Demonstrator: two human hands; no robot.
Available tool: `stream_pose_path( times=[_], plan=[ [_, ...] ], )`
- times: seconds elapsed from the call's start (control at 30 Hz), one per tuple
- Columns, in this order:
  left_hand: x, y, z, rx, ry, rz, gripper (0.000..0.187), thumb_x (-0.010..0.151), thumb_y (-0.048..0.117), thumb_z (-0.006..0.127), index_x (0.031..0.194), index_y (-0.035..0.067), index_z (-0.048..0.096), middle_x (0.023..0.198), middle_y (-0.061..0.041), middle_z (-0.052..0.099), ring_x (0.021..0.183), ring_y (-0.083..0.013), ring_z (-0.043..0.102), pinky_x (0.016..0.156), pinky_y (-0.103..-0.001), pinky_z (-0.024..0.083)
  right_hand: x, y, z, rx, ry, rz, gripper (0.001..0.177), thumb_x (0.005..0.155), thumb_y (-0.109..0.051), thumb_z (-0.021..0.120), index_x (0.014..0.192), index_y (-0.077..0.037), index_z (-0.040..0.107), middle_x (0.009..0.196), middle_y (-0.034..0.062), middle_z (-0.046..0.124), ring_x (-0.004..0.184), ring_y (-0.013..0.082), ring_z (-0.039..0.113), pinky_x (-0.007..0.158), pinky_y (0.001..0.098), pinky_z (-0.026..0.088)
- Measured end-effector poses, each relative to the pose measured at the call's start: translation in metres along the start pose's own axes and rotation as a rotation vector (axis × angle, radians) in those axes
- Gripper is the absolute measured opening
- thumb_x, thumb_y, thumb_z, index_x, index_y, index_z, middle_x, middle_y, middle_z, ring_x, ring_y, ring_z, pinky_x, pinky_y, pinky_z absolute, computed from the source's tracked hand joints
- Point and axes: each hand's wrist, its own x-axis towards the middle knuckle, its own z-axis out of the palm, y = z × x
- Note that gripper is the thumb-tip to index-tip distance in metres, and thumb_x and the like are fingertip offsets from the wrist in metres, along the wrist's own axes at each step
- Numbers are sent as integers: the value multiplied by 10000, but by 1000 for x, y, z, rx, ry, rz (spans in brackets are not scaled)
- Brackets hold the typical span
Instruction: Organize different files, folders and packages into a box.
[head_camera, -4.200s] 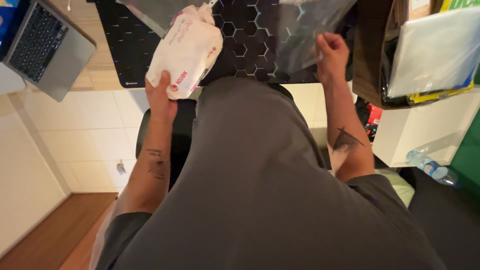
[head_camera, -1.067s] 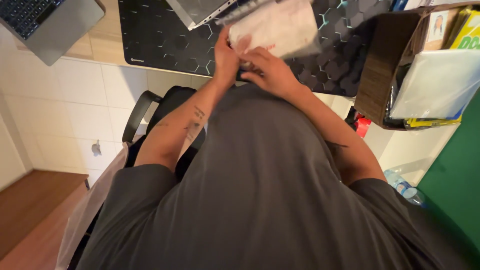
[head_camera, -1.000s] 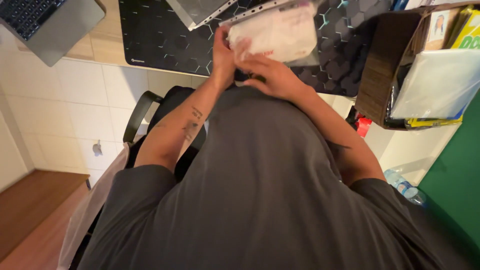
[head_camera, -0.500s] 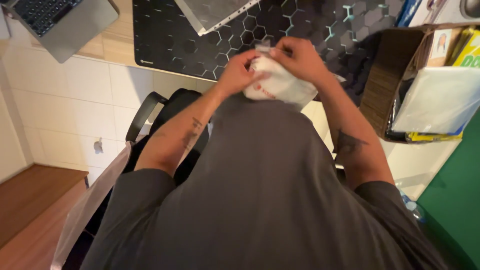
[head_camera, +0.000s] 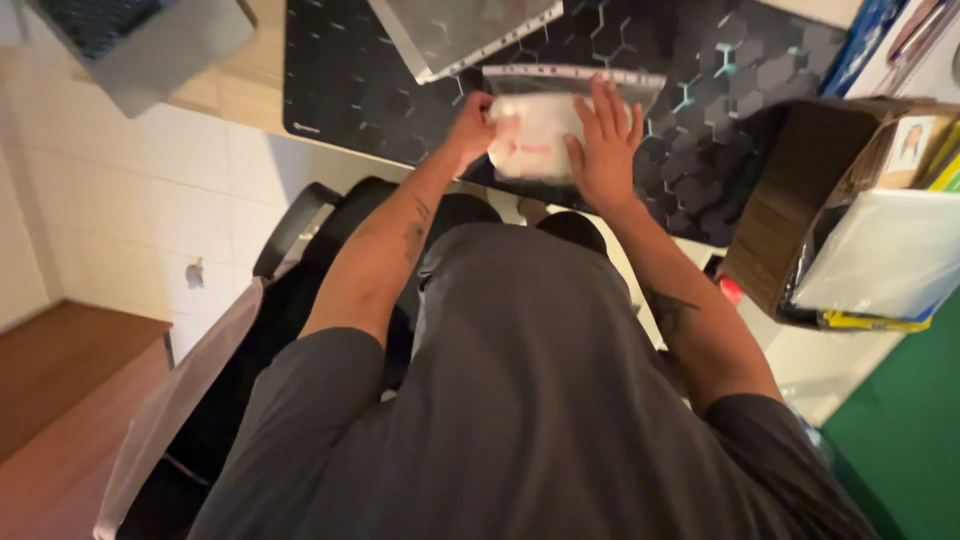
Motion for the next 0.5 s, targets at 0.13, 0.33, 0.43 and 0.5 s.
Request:
stream_pose_path(
  times=[0.13, 0.33, 0.43, 0.5],
  plan=[
    [23, -43, 13, 26, 93, 85, 416, 886, 221, 810, 1176, 15, 594, 1026, -107, 725, 849, -207, 703, 768, -378, 581, -21, 24, 26, -113, -147, 79, 600, 1089, -264, 617, 1617, -71, 409, 1718, 171, 232, 1590, 372, 200, 1259, 588, 86],
    [-43, 31, 11, 385, 553, 649, 410, 971, 93, 696, 1342, -3, 551, 1280, -171, 650, 1176, -300, 633, 1024, -429, 535, -6, 12, 7, -115, -170, 146, 603, 1103, -242, 577, 1641, -70, 368, 1729, 160, 216, 1603, 353, 217, 1263, 598, 98],
    [-40, 64, 43, 652, 393, 826, 431, 978, 63, 615, 1403, 49, 544, 1495, -141, 541, 1407, -306, 507, 1220, -457, 417, 8, 23, 8, -114, -134, 159, 599, 1093, -175, 564, 1652, -82, 371, 1749, 153, 210, 1627, 352, 234, 1291, 598, 123],
    [-27, 55, 65, 853, 223, 797, 482, 939, 74, 607, 1418, 85, 555, 1578, -106, 494, 1504, -295, 441, 1312, -479, 325, 2, 27, 14, -100, -139, 173, 605, 1092, -143, 554, 1664, -81, 371, 1760, 164, 201, 1637, 373, 230, 1306, 591, 143]
  ],
)
